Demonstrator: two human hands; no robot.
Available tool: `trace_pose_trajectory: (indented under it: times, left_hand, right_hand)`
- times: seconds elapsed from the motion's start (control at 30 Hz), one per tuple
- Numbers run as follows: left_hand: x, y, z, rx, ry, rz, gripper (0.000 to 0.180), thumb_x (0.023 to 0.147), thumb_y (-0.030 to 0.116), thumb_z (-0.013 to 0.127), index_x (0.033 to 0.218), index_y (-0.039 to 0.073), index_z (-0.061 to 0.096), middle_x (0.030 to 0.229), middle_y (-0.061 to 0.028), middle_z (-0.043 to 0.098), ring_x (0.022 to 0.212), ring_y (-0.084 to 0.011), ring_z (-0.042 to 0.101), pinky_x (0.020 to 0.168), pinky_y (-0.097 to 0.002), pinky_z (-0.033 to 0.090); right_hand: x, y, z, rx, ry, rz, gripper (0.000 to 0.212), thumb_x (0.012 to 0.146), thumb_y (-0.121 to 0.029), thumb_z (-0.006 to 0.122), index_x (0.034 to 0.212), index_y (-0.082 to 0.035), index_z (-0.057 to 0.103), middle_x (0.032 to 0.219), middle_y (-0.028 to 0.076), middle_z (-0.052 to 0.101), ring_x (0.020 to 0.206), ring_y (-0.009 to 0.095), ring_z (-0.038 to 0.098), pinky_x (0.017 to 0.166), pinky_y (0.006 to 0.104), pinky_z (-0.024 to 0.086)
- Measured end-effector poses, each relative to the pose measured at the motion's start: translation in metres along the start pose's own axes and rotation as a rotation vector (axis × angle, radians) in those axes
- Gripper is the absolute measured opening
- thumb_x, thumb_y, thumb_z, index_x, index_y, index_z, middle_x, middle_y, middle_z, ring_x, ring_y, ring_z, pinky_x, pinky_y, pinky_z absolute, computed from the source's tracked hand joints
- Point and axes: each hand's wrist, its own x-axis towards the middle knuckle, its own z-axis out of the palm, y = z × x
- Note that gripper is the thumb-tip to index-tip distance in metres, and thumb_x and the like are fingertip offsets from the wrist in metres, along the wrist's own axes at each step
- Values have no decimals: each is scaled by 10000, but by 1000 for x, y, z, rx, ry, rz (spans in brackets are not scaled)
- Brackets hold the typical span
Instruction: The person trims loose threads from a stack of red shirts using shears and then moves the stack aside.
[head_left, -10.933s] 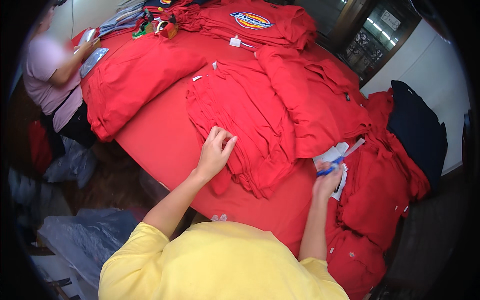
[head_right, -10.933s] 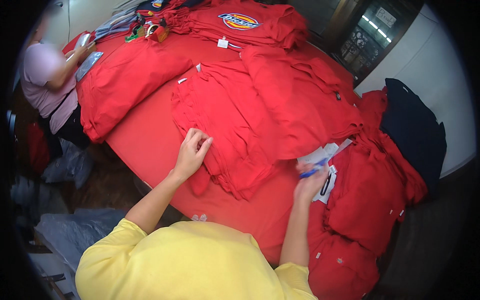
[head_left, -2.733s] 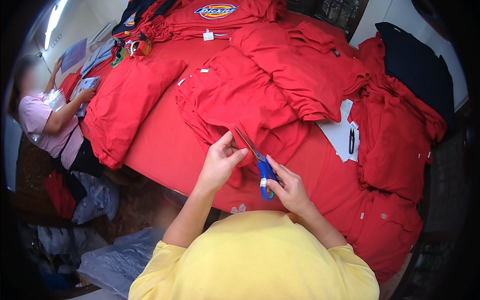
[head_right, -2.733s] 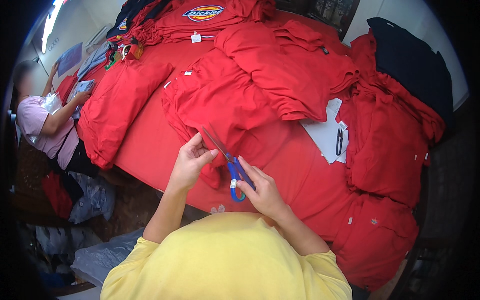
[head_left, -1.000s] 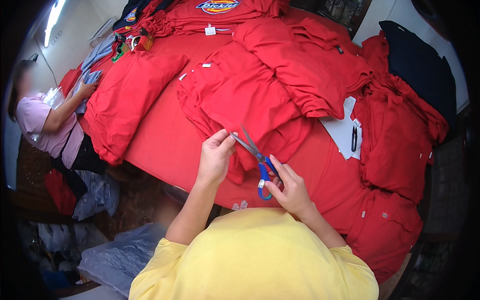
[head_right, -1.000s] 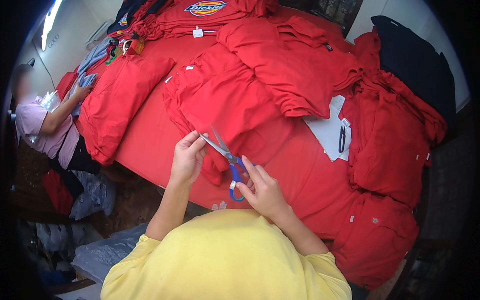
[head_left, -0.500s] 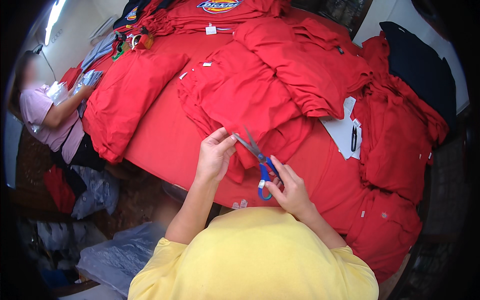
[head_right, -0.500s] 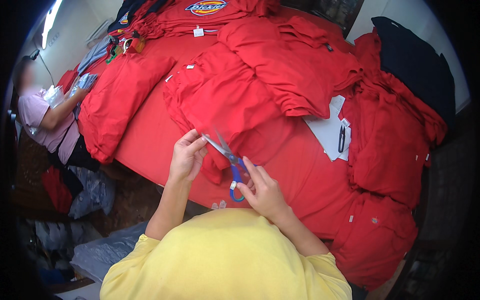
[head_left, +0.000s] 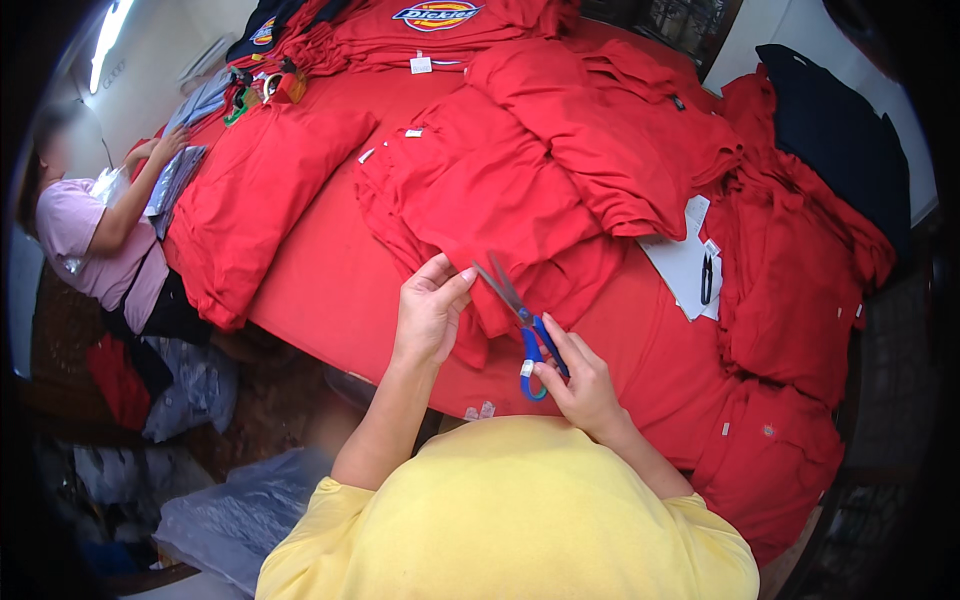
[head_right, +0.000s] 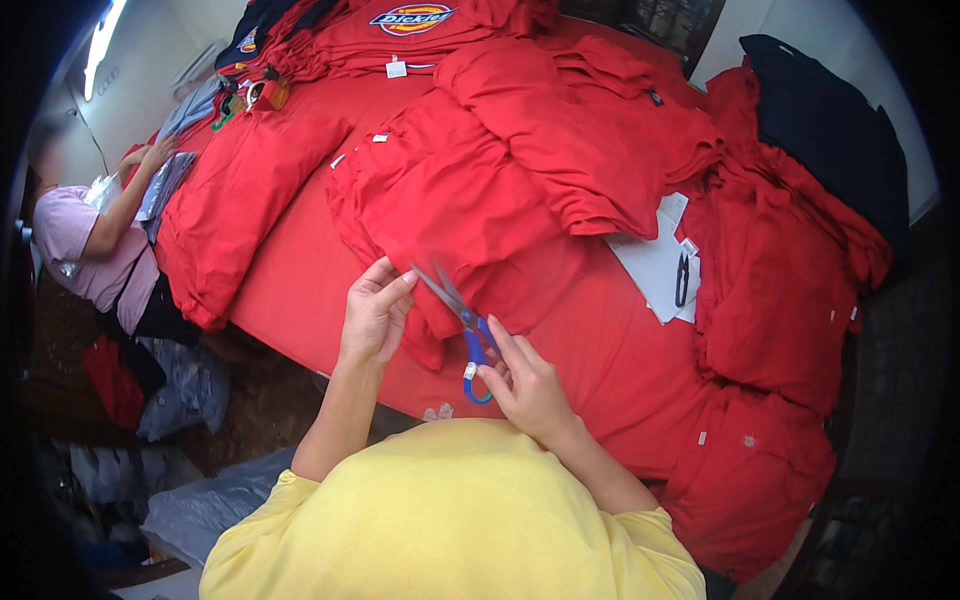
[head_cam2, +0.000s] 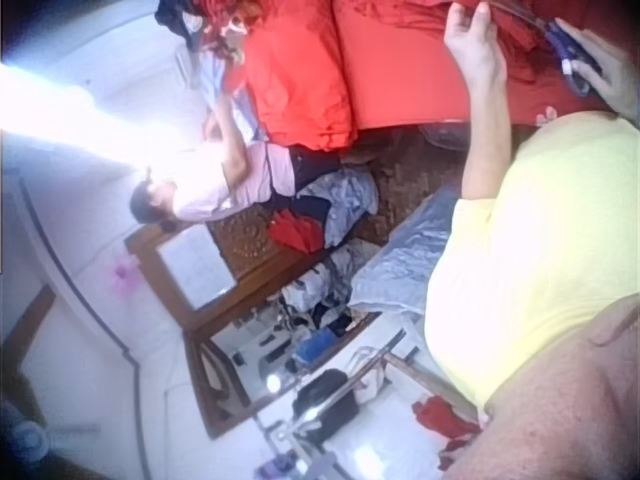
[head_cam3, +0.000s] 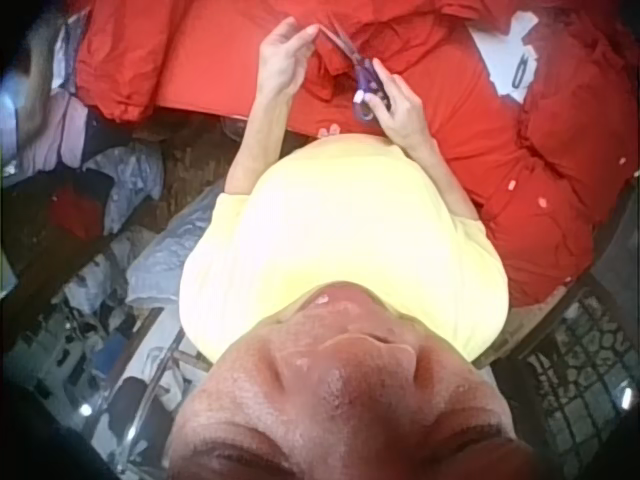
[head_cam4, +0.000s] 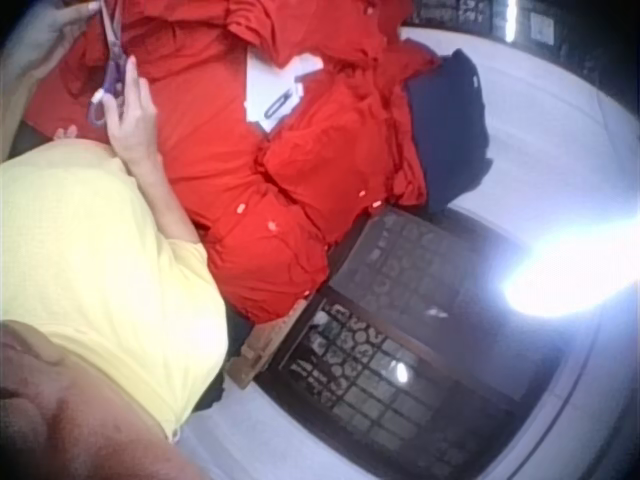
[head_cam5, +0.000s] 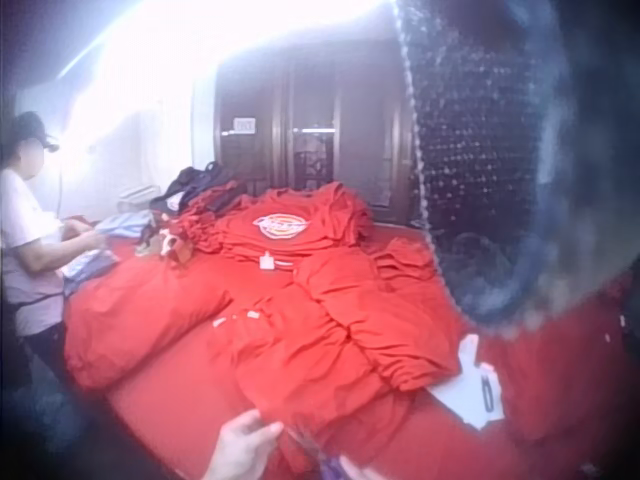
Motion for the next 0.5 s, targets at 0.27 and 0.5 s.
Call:
trace_pose_trajectory:
  times: [0.27, 0.5]
  left_hand:
    - [1, 0, 2, 16, 0, 1, 262, 859, -37, 580, 1120, -26, 569, 1046, -102, 640, 932, -160, 627, 837, -291, 510]
    - [0, -2, 2, 34, -8, 3, 271, 853, -34, 591, 1123, -25, 570, 1032, -102, 642, 923, -156, 630, 824, -276, 518]
  right_hand:
    - [4, -3, 3, -104, 21, -89, 527, 849, -21, 588, 1334, 51, 394, 898, 181, 578, 764, 281, 642, 644, 367, 530]
    - [3, -3, 4, -82, 12, -71, 526, 848, -5, 577, 1337, 49, 390, 885, 179, 569, 752, 290, 627, 632, 370, 514]
